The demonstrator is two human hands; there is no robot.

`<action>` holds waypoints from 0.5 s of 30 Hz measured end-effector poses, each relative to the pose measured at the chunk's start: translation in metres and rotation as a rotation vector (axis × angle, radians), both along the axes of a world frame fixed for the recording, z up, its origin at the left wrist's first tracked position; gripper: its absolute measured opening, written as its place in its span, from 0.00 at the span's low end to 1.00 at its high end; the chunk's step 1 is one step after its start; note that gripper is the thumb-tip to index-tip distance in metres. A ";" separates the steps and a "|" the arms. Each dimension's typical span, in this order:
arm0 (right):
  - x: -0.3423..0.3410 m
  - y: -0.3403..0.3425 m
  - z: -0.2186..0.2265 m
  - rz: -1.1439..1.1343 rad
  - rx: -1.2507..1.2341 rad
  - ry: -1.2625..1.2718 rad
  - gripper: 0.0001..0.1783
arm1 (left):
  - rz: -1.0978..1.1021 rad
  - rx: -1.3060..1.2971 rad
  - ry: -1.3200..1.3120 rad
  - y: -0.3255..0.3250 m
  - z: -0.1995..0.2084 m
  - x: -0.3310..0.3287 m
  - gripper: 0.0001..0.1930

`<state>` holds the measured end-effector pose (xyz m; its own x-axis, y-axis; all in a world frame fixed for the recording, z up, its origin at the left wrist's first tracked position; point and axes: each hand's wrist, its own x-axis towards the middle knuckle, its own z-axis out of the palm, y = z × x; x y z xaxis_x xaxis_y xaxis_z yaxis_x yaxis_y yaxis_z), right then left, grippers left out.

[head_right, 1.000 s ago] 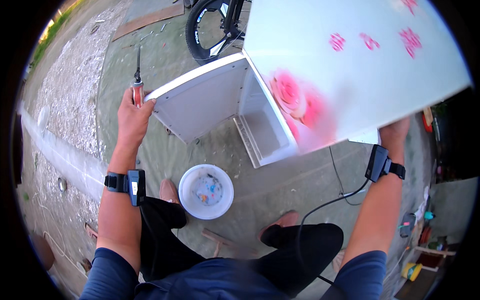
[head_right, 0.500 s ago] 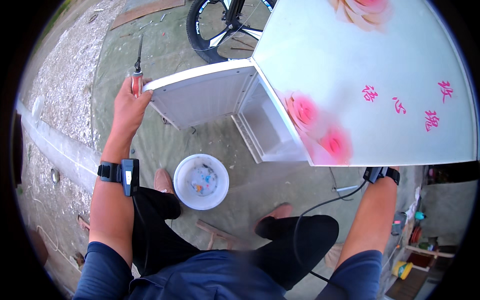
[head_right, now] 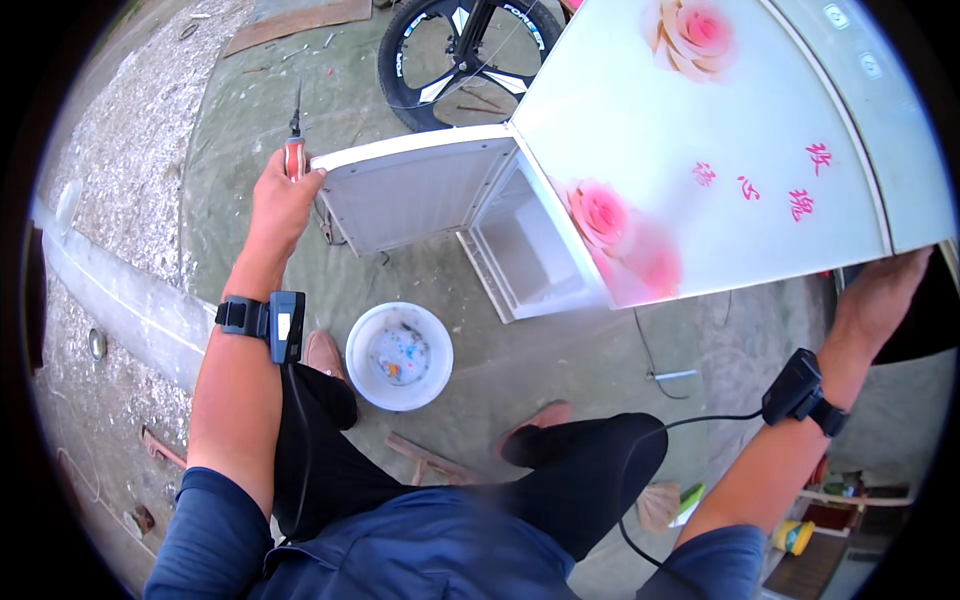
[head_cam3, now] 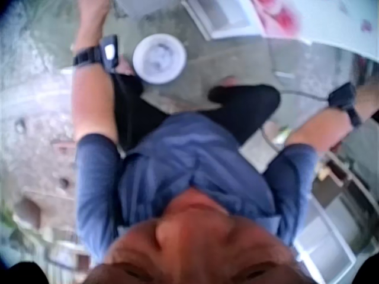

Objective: The person removes the top and back panels of a water dispenser using a screwdriver, then handles and adjusts the internal wires and a small electrical component by hand.

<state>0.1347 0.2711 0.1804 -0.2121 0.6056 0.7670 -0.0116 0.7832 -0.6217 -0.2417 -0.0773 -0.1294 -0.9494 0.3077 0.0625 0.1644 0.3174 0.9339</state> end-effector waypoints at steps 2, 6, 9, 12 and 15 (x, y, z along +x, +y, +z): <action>-0.002 -0.013 0.027 -0.014 0.177 -0.090 0.27 | 0.046 0.110 -0.087 -0.001 0.005 0.003 0.18; -0.011 -0.017 0.060 0.013 0.325 -0.170 0.28 | 0.125 0.397 -0.337 -0.010 0.017 0.009 0.21; -0.015 -0.028 0.075 0.001 0.397 -0.337 0.26 | 0.147 0.529 -0.510 -0.018 0.015 0.006 0.19; -0.028 -0.044 0.074 -0.254 0.462 -0.508 0.23 | 0.163 0.656 -0.651 -0.022 0.014 0.006 0.17; -0.038 -0.056 0.065 -0.344 0.436 -0.474 0.23 | 0.196 0.734 -0.696 -0.027 0.020 0.009 0.15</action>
